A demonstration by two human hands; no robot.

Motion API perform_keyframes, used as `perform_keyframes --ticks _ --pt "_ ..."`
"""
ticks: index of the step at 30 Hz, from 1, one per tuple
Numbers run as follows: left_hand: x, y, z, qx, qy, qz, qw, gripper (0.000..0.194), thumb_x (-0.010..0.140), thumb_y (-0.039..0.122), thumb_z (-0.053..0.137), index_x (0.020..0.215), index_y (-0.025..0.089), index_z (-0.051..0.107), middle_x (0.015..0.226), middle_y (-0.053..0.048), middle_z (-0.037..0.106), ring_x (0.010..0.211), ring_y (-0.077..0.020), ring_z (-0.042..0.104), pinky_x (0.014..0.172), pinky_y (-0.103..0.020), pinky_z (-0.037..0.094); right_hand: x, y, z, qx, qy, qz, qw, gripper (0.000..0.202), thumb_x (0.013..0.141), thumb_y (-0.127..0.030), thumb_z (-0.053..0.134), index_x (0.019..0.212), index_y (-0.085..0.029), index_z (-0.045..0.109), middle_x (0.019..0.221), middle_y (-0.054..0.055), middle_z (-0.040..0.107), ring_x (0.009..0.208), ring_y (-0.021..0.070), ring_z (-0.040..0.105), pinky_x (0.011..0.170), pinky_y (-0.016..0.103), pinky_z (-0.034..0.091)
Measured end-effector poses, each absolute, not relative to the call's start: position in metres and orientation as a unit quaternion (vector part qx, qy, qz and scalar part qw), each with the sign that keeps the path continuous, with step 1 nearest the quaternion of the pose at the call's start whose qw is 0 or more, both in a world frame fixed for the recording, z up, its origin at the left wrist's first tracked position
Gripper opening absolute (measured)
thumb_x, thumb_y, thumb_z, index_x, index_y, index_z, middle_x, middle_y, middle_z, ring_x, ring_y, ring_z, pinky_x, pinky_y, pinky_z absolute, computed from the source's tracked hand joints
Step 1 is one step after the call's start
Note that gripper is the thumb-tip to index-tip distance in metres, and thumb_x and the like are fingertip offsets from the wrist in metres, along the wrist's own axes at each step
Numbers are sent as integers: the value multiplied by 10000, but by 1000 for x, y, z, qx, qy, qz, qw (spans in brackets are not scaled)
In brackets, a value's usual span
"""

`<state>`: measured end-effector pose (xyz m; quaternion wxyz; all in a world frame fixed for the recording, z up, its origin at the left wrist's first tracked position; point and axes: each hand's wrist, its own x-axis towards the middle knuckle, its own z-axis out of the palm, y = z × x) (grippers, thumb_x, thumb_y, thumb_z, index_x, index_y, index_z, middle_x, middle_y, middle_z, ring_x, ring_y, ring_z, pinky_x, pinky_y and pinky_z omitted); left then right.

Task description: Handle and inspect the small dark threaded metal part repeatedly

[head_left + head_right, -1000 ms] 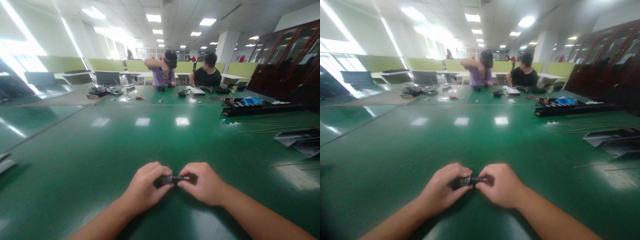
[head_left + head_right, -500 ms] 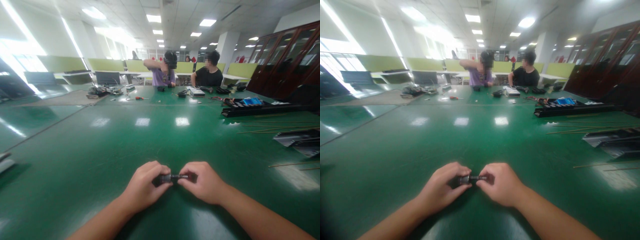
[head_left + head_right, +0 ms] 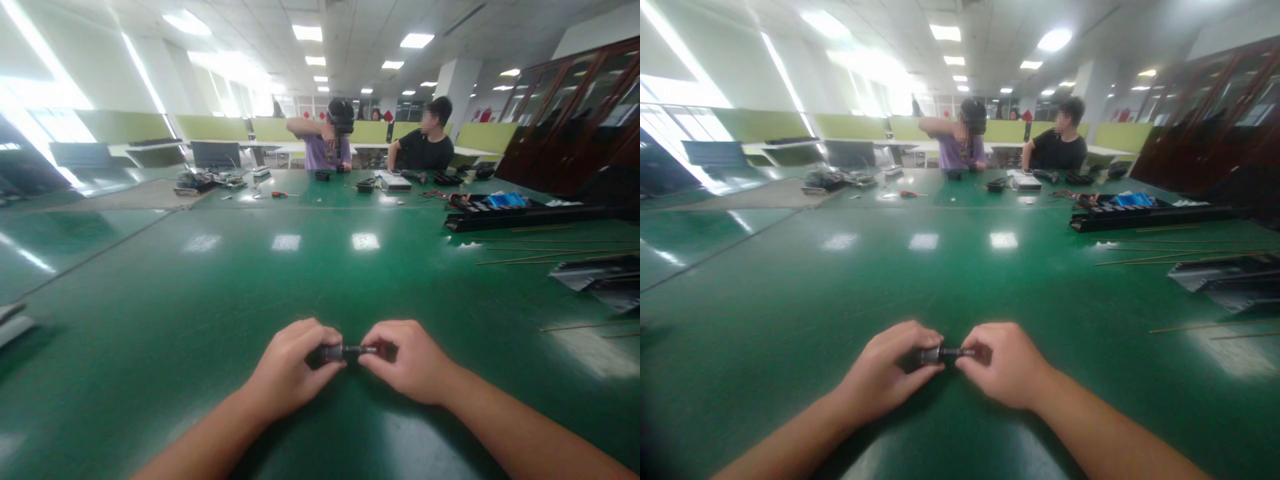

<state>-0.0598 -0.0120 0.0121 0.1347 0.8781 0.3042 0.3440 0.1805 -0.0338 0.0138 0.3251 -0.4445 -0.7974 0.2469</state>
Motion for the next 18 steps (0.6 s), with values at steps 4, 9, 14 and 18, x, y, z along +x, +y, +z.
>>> perform_keyframes --ticks 4,9,14,18 --pt "-60 -11 11 877 301 349 135 182 825 200 723 987 209 641 932 -25 708 823 -156 649 757 -287 514 181 -34 13 -446 -797 246 325 35 812 -227 719 808 -192 721 695 -8 669 631 140 595 610 250 408" --pt "-61 -12 13 877 305 346 134 184 822 199 724 987 208 643 939 -30 707 833 -160 651 761 -290 519 181 -33 14 -446 -796 245 329 33 810 -222 720 803 -190 720 695 -11 668 628 136 594 611 248 410" --pt "-61 -11 14 876 307 348 132 173 828 210 718 988 201 653 934 -45 708 829 -164 657 763 -290 528 181 -33 15 -448 -792 250 331 28 809 -218 719 806 -190 725 691 -10 669 619 134 595 600 243 414" --pt "-61 -10 14 874 310 349 138 153 832 213 709 977 193 662 927 -56 708 824 -168 661 760 -290 533 181 -32 15 -451 -789 253 330 28 809 -215 718 812 -189 726 699 -6 677 624 139 606 608 247 427"
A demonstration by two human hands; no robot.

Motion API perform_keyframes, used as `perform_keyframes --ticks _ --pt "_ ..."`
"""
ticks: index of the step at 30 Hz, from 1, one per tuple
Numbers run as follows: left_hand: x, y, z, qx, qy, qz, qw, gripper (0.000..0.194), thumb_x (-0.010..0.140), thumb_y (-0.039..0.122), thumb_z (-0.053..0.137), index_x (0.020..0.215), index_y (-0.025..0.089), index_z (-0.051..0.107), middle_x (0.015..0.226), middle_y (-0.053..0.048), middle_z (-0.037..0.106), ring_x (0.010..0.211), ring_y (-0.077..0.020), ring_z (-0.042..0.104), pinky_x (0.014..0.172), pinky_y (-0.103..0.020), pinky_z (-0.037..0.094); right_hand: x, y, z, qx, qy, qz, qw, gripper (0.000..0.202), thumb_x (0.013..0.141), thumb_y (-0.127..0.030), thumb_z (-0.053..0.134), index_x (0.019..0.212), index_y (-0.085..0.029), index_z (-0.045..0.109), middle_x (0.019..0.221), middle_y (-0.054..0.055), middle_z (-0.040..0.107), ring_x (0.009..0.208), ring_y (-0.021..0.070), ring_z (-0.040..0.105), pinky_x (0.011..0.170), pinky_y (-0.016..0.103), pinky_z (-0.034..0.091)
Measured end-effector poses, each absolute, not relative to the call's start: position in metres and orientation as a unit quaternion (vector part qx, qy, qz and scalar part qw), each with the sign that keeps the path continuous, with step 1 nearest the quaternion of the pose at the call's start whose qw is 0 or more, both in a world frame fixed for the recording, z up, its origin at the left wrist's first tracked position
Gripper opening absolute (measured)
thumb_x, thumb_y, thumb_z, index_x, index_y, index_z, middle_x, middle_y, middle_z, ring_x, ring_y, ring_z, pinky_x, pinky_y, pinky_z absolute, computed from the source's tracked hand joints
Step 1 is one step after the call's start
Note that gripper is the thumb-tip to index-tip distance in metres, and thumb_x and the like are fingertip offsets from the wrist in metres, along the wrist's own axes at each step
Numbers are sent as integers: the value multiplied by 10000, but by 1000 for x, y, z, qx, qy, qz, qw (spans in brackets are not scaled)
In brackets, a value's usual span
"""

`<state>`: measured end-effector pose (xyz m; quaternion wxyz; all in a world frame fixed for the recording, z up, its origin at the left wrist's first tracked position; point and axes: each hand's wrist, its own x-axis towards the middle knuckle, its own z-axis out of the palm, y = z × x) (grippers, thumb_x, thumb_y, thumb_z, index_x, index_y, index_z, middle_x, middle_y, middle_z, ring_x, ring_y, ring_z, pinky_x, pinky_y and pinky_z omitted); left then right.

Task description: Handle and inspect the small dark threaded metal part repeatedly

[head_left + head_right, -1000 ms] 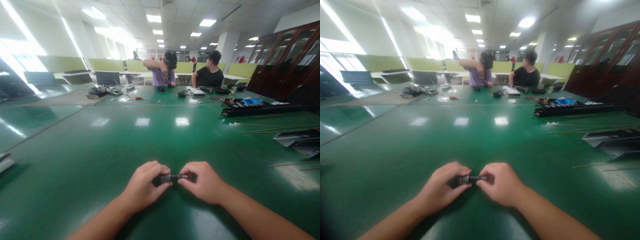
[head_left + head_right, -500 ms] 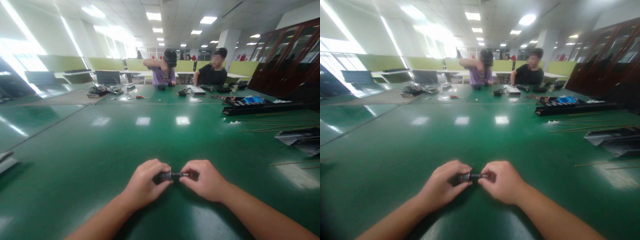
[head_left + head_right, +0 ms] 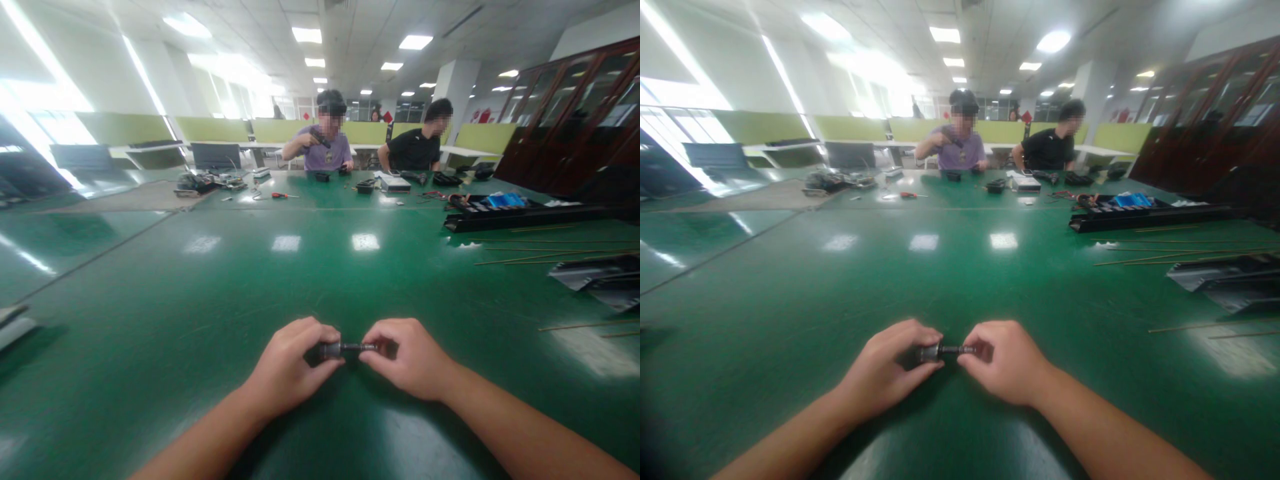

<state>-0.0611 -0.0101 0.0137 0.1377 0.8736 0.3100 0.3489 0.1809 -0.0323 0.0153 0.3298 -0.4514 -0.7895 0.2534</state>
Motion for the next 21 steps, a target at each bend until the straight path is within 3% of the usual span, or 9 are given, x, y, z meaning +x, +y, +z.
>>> perform_keyframes --ticks 21 --pt "-63 -9 13 868 326 343 148 153 826 203 716 969 203 659 934 -41 705 838 -168 665 773 -291 530 181 -31 15 -451 -790 250 331 34 809 -220 717 810 -187 726 696 -4 680 621 137 604 599 245 427"
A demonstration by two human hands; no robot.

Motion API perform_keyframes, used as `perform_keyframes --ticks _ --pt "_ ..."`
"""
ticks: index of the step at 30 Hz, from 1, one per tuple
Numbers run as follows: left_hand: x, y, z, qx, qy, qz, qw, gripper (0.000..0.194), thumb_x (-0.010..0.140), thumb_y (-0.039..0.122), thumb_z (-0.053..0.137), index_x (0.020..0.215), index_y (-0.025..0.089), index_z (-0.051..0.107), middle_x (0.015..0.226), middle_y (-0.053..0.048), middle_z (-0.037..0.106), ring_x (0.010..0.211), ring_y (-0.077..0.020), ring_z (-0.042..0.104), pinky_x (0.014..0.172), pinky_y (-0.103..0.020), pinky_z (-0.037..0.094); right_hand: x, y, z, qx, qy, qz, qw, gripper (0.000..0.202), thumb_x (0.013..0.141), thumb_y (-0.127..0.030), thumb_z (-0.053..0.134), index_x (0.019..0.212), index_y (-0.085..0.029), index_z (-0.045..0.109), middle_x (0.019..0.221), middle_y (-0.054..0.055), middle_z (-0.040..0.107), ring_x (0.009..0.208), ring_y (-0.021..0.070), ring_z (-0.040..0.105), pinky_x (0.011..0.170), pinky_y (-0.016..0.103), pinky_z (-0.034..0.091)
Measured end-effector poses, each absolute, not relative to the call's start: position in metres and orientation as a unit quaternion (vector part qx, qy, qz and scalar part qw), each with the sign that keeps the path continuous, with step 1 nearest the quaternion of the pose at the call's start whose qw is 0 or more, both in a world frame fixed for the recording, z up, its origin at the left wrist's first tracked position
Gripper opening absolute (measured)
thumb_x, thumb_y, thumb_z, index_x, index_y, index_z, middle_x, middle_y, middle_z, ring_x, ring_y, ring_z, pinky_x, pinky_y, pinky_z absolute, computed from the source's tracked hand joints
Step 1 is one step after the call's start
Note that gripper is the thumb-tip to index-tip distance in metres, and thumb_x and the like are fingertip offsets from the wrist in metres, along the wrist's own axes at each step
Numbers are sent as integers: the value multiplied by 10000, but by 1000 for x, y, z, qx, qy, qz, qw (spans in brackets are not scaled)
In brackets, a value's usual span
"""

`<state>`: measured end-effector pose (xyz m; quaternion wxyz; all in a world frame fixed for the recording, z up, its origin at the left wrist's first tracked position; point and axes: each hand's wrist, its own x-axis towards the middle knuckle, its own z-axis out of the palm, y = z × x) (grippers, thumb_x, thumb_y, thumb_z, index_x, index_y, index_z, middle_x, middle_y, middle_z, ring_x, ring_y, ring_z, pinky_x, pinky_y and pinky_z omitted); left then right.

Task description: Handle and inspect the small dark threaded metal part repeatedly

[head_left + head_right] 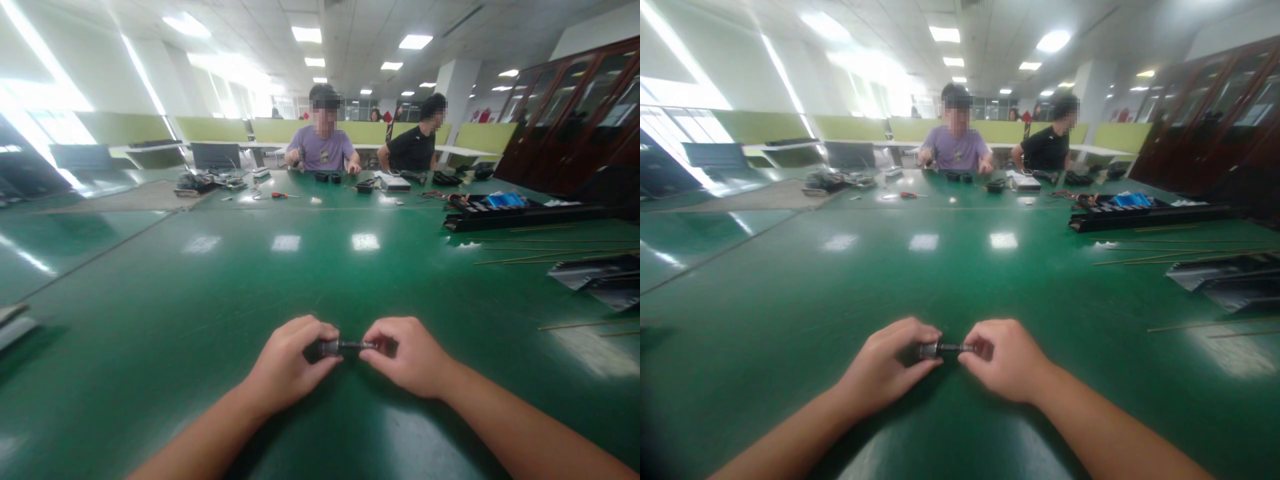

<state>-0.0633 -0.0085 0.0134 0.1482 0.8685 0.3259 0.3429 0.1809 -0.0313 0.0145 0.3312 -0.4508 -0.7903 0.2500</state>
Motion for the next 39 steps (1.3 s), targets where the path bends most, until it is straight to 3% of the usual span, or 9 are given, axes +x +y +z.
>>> perform_keyframes --ticks 39 --pt "-67 -6 14 863 347 333 152 172 824 222 724 986 207 669 947 -36 703 864 -169 669 793 -294 537 182 -30 14 -455 -789 248 330 39 812 -227 716 803 -189 717 691 -9 672 614 137 601 598 249 426"
